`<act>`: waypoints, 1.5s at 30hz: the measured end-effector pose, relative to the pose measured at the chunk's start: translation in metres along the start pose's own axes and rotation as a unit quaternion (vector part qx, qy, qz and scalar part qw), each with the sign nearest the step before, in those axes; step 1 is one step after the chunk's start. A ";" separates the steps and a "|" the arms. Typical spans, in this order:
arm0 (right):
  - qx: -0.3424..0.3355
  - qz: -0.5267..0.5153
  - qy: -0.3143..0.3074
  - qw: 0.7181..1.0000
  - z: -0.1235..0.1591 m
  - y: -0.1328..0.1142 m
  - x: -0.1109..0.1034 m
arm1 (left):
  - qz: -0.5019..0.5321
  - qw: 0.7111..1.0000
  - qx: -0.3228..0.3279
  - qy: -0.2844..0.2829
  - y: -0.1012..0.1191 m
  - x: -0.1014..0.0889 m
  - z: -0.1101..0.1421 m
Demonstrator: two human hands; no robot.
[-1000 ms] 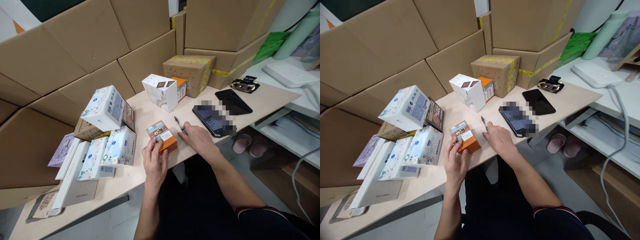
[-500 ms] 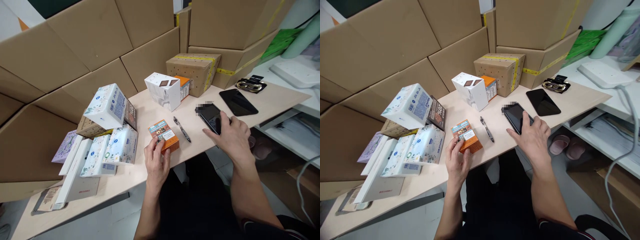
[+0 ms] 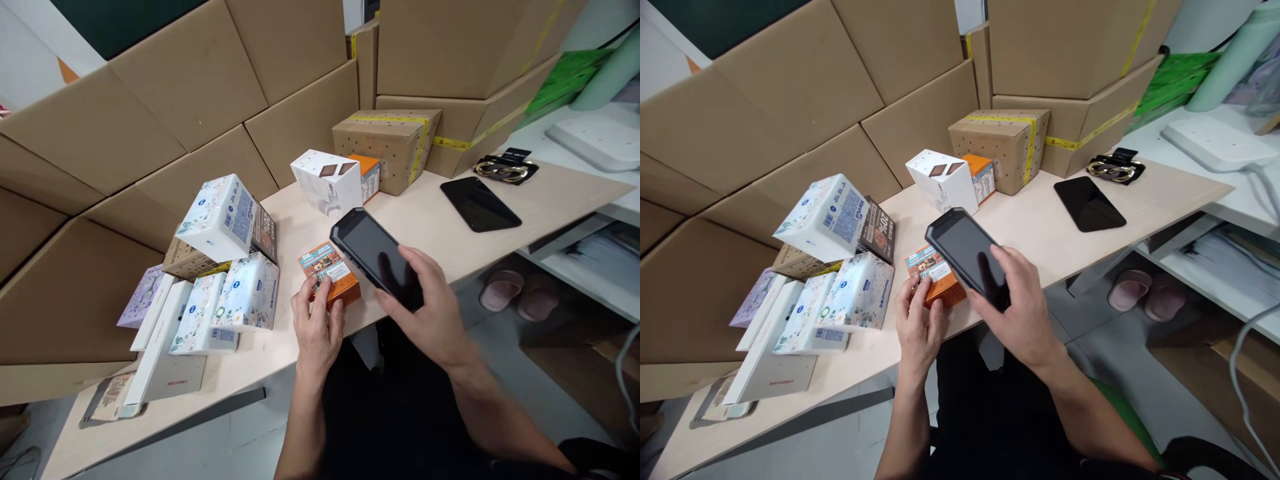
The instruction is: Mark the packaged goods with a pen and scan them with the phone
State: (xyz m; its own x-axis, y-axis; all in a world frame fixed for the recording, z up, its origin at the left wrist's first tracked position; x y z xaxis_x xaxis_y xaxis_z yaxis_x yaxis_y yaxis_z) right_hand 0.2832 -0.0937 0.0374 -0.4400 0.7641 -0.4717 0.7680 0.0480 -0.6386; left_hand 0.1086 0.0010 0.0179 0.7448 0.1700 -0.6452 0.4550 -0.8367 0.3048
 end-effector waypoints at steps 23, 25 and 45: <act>-0.046 0.021 -0.025 0.998 0.006 -0.023 0.019 | -0.009 1.000 0.018 -0.005 0.000 -0.002 -0.004; -0.048 0.018 -0.024 0.998 0.005 -0.023 0.019 | -0.005 1.000 0.017 -0.003 0.000 -0.003 -0.004; -0.067 0.024 -0.022 0.997 0.003 -0.021 0.019 | 0.023 1.000 0.014 -0.003 -0.002 -0.003 -0.005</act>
Point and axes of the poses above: each hand's wrist, its own z-axis away from the middle knuckle, its own x-axis out of the palm, y = z × x, the point moved 1 cm from there along -z, towards the middle knuckle, and after that the axes turned 2 degrees about -y, right-handed, at the moved point
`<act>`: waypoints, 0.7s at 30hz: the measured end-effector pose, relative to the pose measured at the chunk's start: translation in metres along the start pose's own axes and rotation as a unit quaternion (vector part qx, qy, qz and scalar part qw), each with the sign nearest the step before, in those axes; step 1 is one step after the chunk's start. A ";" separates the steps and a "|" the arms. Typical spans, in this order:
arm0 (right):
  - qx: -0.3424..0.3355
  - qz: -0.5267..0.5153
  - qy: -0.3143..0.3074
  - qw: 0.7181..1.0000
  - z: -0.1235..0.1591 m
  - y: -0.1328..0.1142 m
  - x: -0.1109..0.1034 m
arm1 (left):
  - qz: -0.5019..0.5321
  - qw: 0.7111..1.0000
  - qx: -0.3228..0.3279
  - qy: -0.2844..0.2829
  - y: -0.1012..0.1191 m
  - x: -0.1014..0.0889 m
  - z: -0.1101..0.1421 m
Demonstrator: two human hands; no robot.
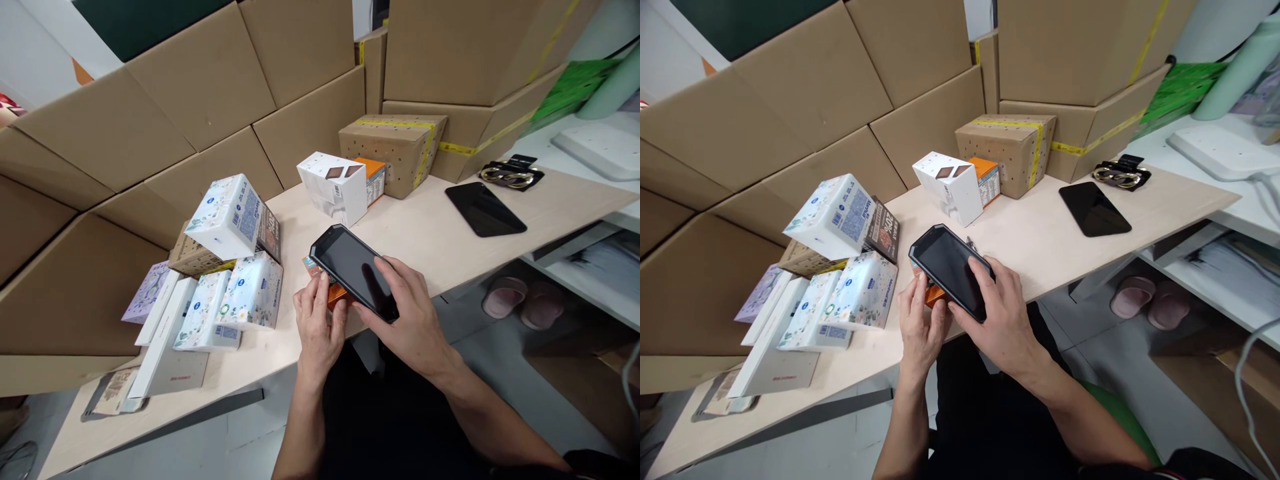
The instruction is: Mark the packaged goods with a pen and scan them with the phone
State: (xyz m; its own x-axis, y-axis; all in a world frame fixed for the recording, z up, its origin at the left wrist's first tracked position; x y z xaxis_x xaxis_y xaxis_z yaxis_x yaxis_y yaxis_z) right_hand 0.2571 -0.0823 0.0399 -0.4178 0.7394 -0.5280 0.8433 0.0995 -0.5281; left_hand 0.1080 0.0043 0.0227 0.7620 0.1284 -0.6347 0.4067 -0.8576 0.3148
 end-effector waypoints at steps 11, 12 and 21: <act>0.021 0.030 0.029 0.999 -0.003 0.014 -0.004 | -0.015 1.000 0.002 0.000 0.001 0.000 0.002; 0.028 0.045 0.037 0.998 -0.004 0.019 -0.006 | -0.017 1.000 -0.001 -0.002 0.001 -0.001 0.003; 0.142 0.180 0.031 0.973 -0.003 0.090 -0.021 | -0.010 1.000 -0.002 -0.004 0.001 0.000 0.005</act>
Point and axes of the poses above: each hand's wrist, its own z-axis away from the middle knuckle, its own x-axis out of the palm, y = z × x, the point moved 1 cm from there along -z, towards the middle knuckle, and after that the axes turned 2 degrees about -y, right-handed, at the moved point
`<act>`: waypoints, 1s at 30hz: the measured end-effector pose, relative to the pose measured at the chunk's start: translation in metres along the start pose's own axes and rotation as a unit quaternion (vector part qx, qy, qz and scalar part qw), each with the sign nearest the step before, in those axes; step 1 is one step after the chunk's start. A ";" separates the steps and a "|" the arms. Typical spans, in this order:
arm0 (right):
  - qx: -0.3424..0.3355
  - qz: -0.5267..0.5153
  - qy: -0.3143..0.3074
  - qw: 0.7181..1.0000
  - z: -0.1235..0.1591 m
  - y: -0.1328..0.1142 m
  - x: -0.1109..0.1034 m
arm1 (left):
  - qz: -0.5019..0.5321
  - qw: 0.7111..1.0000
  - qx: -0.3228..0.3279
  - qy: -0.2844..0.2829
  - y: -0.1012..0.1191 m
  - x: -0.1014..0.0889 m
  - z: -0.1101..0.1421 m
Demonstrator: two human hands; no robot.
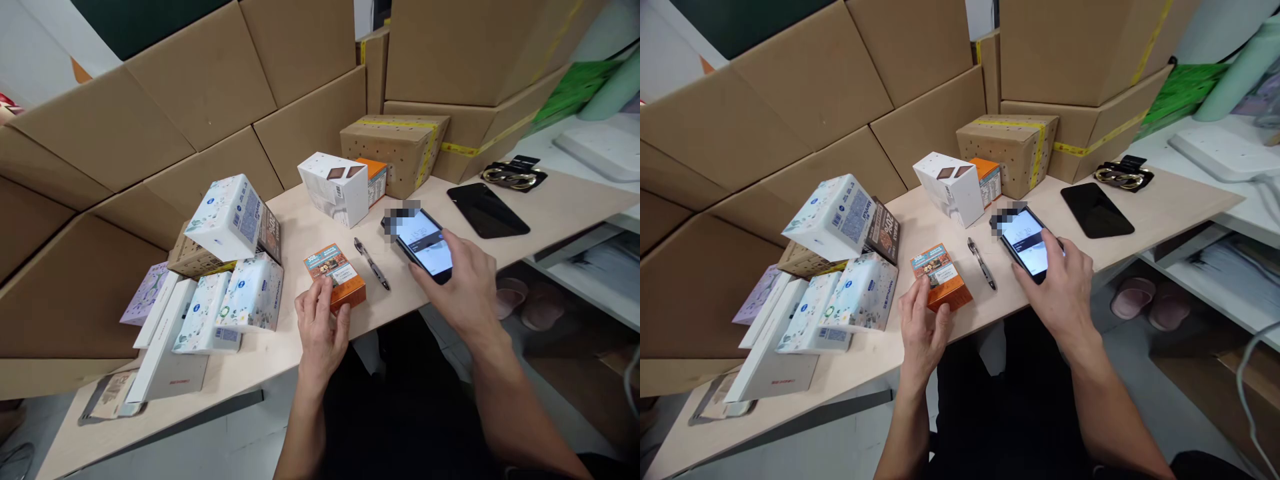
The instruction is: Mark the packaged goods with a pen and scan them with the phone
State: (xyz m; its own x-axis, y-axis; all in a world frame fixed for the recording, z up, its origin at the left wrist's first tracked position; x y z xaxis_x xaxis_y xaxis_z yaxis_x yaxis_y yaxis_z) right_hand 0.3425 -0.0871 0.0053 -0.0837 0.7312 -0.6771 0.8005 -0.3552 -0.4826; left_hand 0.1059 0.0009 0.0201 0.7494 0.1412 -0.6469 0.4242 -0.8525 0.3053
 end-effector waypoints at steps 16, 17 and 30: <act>0.014 0.075 -0.035 0.996 -0.009 0.019 0.008 | 0.048 0.999 -0.012 0.014 0.000 -0.003 0.003; 0.001 0.074 -0.017 0.997 -0.009 0.014 0.004 | 0.052 0.998 -0.016 0.019 -0.001 -0.003 0.004; -0.217 -0.027 -0.158 0.963 0.024 -0.127 -0.015 | 0.208 0.970 -0.105 0.067 -0.008 -0.003 0.019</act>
Point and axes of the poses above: each hand's wrist, its own z-axis away from the middle knuckle, its own x-axis out of the palm, y = z × x, the point moved 1 cm from there along -z, towards the middle knuckle, and after that the axes turned 2 degrees about -y, right-handed, at the moved point
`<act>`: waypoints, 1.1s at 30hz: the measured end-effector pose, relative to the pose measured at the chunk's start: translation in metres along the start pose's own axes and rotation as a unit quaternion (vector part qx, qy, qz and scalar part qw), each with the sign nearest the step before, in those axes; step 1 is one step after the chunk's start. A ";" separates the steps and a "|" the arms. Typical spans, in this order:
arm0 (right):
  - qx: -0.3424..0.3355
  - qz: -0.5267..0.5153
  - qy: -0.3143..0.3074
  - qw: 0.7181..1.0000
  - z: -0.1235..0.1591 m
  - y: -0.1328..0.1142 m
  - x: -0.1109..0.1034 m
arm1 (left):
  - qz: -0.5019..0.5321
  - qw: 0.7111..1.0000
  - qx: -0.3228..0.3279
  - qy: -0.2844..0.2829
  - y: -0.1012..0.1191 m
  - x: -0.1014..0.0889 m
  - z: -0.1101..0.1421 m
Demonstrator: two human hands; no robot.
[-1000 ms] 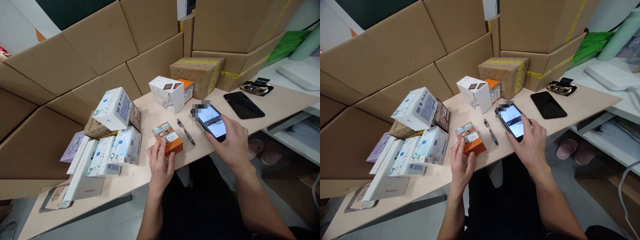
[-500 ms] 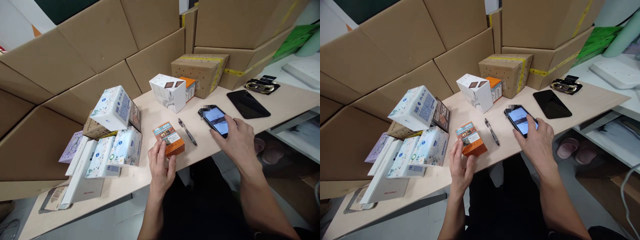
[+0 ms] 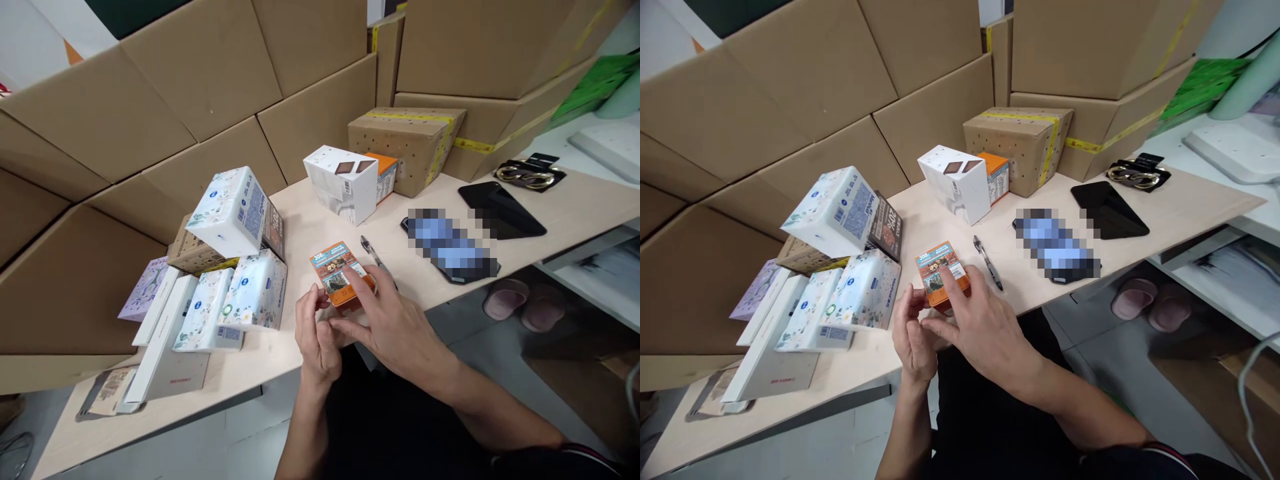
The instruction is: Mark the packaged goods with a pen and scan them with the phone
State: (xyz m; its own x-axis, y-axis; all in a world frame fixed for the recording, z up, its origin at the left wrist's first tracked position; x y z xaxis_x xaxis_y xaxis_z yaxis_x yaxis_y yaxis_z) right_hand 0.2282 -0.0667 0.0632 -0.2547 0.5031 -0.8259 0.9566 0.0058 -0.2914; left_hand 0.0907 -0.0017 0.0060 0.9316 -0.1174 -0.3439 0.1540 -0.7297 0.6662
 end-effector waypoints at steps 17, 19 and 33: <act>0.074 0.019 0.184 0.980 -0.121 0.092 -0.066 | -0.010 1.000 0.012 -0.019 0.001 -0.001 0.000; 0.107 0.043 0.165 0.979 -0.142 0.112 -0.073 | -0.013 1.000 0.013 -0.024 0.001 -0.001 -0.001; 0.126 0.015 0.086 0.988 -0.186 0.160 -0.045 | -0.057 0.997 0.008 -0.045 0.003 -0.001 -0.002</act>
State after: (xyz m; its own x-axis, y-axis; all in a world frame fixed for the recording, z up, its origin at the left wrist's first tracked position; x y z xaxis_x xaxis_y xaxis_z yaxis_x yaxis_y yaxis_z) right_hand 0.4192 0.0719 0.1435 -0.1787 0.6400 -0.7473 0.8916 -0.2158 -0.3981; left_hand 0.0907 -0.0028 0.0100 0.8753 -0.0925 -0.4747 0.2511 -0.7520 0.6094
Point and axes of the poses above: each hand's wrist, its own z-axis away from the middle knuckle, its own x-axis out of the palm, y = z × x, the point moved 1 cm from there along -z, towards the middle knuckle, and after that the axes turned 2 degrees about -y, right-handed, at the moved point
